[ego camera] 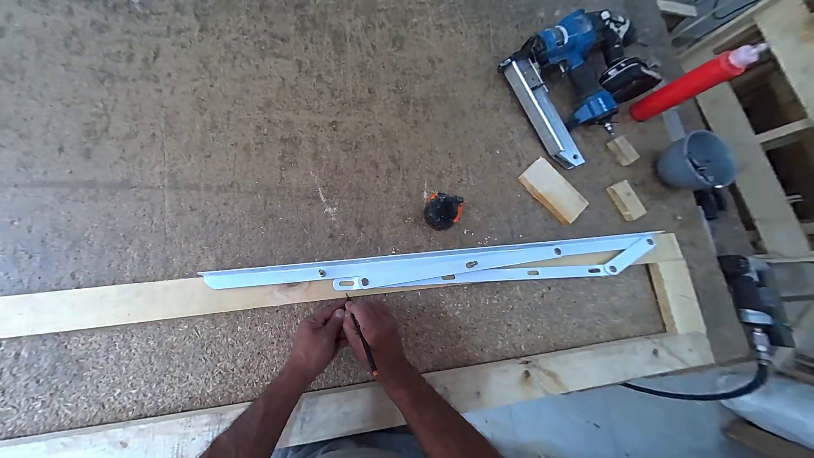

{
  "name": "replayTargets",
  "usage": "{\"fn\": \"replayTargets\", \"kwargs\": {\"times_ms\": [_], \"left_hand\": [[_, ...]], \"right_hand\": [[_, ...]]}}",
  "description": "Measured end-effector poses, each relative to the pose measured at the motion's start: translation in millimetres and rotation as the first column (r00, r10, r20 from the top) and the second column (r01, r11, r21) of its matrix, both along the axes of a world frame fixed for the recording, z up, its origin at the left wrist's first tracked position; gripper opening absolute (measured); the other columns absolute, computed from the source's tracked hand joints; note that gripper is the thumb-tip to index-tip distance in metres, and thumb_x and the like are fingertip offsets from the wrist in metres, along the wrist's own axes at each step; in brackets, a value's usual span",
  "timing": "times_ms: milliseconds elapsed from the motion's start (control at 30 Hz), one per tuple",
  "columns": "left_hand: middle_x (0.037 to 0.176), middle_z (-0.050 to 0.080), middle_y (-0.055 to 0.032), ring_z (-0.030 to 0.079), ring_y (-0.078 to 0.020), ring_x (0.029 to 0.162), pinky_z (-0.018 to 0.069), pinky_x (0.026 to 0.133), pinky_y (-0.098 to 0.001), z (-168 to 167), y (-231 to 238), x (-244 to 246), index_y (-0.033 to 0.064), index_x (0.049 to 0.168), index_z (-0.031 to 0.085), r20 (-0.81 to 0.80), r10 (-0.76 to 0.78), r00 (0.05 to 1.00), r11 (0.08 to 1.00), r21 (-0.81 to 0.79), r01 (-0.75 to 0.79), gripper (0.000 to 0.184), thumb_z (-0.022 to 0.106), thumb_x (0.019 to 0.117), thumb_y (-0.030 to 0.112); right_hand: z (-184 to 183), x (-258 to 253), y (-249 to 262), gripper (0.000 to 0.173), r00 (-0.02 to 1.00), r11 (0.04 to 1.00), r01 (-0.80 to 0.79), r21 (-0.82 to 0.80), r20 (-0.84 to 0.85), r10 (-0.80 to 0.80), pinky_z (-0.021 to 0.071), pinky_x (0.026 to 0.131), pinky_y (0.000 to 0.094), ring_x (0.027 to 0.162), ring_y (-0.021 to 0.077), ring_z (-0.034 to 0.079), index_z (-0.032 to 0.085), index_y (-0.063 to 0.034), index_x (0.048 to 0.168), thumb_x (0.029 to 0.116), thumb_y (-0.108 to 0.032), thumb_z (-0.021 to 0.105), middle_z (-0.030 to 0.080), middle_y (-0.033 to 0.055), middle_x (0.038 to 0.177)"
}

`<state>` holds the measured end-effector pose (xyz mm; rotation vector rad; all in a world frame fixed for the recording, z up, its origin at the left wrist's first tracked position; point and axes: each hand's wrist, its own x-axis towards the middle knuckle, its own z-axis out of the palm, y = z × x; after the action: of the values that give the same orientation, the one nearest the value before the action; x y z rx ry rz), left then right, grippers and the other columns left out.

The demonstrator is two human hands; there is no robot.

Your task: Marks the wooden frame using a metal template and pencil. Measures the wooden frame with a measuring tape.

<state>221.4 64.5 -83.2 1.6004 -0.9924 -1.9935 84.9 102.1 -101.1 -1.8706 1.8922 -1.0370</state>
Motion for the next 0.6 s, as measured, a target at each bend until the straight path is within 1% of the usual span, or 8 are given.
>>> {"fn": "replayTargets", "kwargs": {"times_ms": [233, 367, 400, 467, 500, 533, 567, 600], "left_hand": [[0.093, 0.074, -0.0077, 0.072, -0.0156, 0.079, 0.0625, 0.075, -0.0335, 0.5, 2.7, -0.7, 0.0062, 0.129, 0.067, -0.005, 0.016, 1.000, 1.000, -0.006, -0.016, 0.029, 0.049, 0.1092, 0.018], [0.090, 0.074, -0.0095, 0.073, -0.0174, 0.078, 0.0630, 0.075, -0.0350, -3.0, 5.2, 0.7, 0.0033, 0.125, 0.068, -0.035, 0.036, 0.999, 0.999, -0.010, -0.036, 0.029, 0.048, 0.1094, 0.018], [0.090, 0.074, -0.0099, 0.073, -0.0175, 0.079, 0.0633, 0.076, -0.0349, -3.2, 6.4, 1.2, 0.0016, 0.123, 0.068, -0.037, 0.042, 0.998, 0.999, -0.012, -0.043, 0.028, 0.049, 0.1089, 0.016], [0.087, 0.074, -0.0090, 0.073, -0.0162, 0.077, 0.0634, 0.075, -0.0334, -1.3, 9.0, 2.2, -0.0022, 0.112, 0.069, -0.020, 0.044, 0.999, 0.998, -0.046, -0.045, 0.024, 0.051, 0.1076, 0.013], [0.085, 0.074, -0.0073, 0.072, -0.0145, 0.075, 0.0625, 0.073, -0.0318, 0.2, 10.8, 3.5, -0.0024, 0.107, 0.069, 0.000, 0.034, 0.999, 0.997, -0.075, -0.034, 0.023, 0.052, 0.1070, 0.013], [0.084, 0.075, -0.0060, 0.072, -0.0137, 0.074, 0.0623, 0.073, -0.0314, 1.4, 14.1, 6.0, -0.0020, 0.104, 0.070, 0.022, 0.016, 1.000, 0.994, -0.106, -0.013, 0.023, 0.052, 0.1064, 0.013], [0.086, 0.076, -0.0052, 0.073, -0.0137, 0.077, 0.0632, 0.075, -0.0319, 3.8, 18.6, 9.9, -0.0010, 0.103, 0.070, 0.052, -0.015, 0.999, 0.992, -0.128, 0.021, 0.024, 0.052, 0.1064, 0.014], [0.087, 0.076, -0.0041, 0.074, -0.0134, 0.079, 0.0634, 0.076, -0.0324, 6.6, 24.7, 14.8, 0.0006, 0.104, 0.071, 0.095, -0.051, 0.994, 0.986, -0.153, 0.065, 0.025, 0.051, 0.1067, 0.016]], "right_hand": [[0.6, 1.1, 2.2, 0.017, 1.000, 1.000, 0.006, 0.019, -0.022, -0.006, 0.0600, 0.073, 0.0338, 0.077, 0.0172, 0.071, 0.072, -0.0079, 0.084, 0.0943, -0.016, 0.062, 0.070, 0.0033, 0.076], [8.6, 3.1, -1.0, 0.017, 1.000, 0.994, 0.024, 0.110, 0.001, -0.024, 0.0591, 0.067, 0.0373, 0.074, 0.0198, 0.070, 0.073, -0.0073, 0.086, 0.0947, -0.019, 0.063, 0.068, 0.0045, 0.074], [10.4, 3.2, -2.3, 0.018, 1.000, 0.990, 0.020, 0.137, 0.001, -0.020, 0.0587, 0.067, 0.0381, 0.074, 0.0208, 0.069, 0.072, -0.0070, 0.087, 0.0950, -0.020, 0.064, 0.067, 0.0051, 0.074], [12.5, 3.2, -5.6, 0.017, 1.000, 0.985, 0.016, 0.172, 0.001, -0.016, 0.0586, 0.066, 0.0393, 0.073, 0.0228, 0.069, 0.072, -0.0058, 0.087, 0.0945, -0.019, 0.064, 0.066, 0.0066, 0.074], [16.3, 3.3, -7.5, 0.018, 1.000, 0.977, 0.013, 0.214, 0.002, -0.014, 0.0586, 0.066, 0.0399, 0.073, 0.0234, 0.069, 0.072, -0.0054, 0.088, 0.0948, -0.019, 0.064, 0.066, 0.0074, 0.074], [25.1, 3.3, -10.0, 0.019, 1.000, 0.953, 0.009, 0.302, 0.004, -0.010, 0.0588, 0.068, 0.0415, 0.075, 0.0246, 0.069, 0.073, -0.0051, 0.088, 0.0954, -0.020, 0.063, 0.067, 0.0086, 0.075], [43.1, 2.6, -14.3, 0.022, 1.000, 0.881, -0.005, 0.473, 0.013, -0.001, 0.0583, 0.072, 0.0446, 0.080, 0.0267, 0.071, 0.073, -0.0052, 0.089, 0.0970, -0.022, 0.061, 0.070, 0.0105, 0.079], [68.7, 0.3, -22.9, 0.027, 0.999, 0.707, -0.035, 0.706, 0.042, 0.008, 0.0557, 0.082, 0.0494, 0.091, 0.0295, 0.071, 0.073, -0.0047, 0.095, 0.0996, -0.026, 0.058, 0.072, 0.0134, 0.089]]}}
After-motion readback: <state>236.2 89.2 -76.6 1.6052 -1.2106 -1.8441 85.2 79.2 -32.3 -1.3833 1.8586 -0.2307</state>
